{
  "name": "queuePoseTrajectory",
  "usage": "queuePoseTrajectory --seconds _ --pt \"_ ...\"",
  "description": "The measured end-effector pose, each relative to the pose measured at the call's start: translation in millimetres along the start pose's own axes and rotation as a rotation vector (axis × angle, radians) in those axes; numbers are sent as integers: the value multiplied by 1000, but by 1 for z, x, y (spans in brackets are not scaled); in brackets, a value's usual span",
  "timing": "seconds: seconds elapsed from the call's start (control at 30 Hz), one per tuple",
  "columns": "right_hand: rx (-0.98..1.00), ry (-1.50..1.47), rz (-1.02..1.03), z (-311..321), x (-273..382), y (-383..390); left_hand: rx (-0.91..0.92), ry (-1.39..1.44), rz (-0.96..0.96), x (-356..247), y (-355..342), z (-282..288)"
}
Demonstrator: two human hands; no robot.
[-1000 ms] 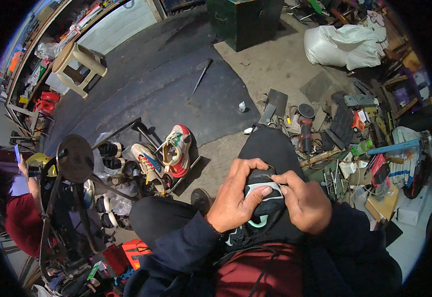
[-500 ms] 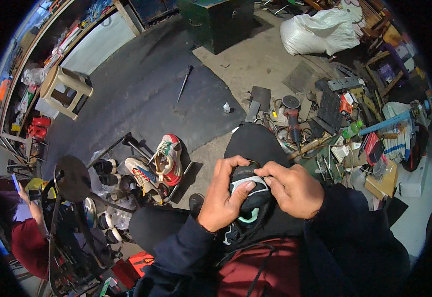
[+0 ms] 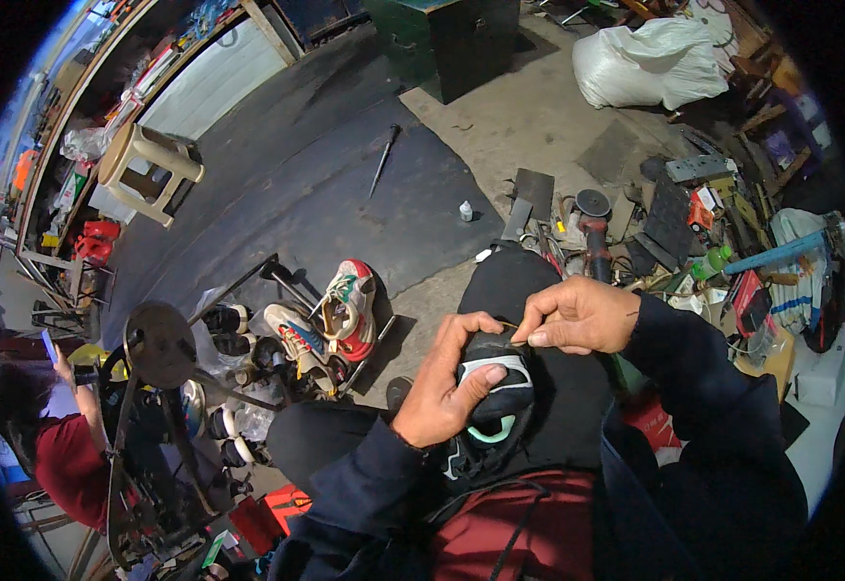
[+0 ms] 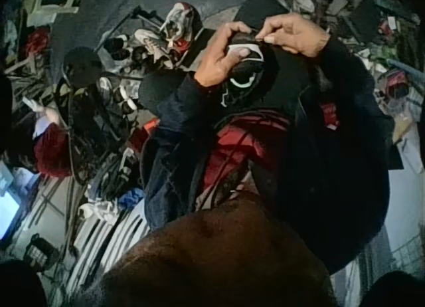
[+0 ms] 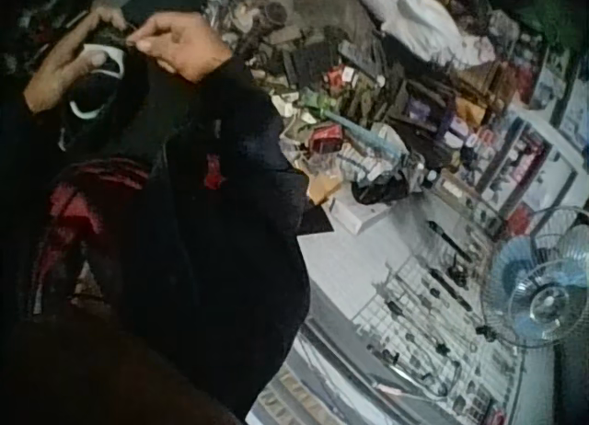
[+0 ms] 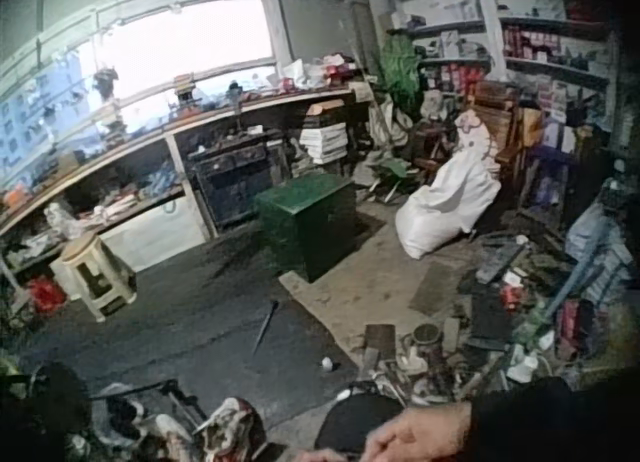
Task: The person sits on the floor and uses a needle and thread to stitch the upper of a black sneaker. They repeatedly pull the thread through the shoe's material, occasionally adjusting the shoe's position on their lap.
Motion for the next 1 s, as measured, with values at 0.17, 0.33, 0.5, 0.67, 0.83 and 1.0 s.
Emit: queuePoseTrajectory --seconds 0.17,0.33,0.5,0.67,0.83,1.0 --pt "-291 719 340 -4 53 18 -14 22 24 1 -3 1" --pt "-375 1075 243 -23 66 40 -19 -18 5 -5 -3 0" --pt "-438 843 278 -22 70 53 -43 -47 -37 -11 -1 1" --pt "-417 1032 223 -31 64 44 -57 -79 -53 -14 0 -1" --pt "-349 1121 170 -37 67 42 -90 -107 -55 -17 4 1" --pt "-391 1118 128 -42 61 43 -108 -134 -90 -20 5 0"
Point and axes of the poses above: each hand's wrist, its own y-axis away from the middle knuckle, its own z-axis out of the back of the hand, x = y × z, the point moved 10 cm from there along -y, towards the middle knuckle, and after that the axes turned 7 degrees about y, right-handed, at the moved point
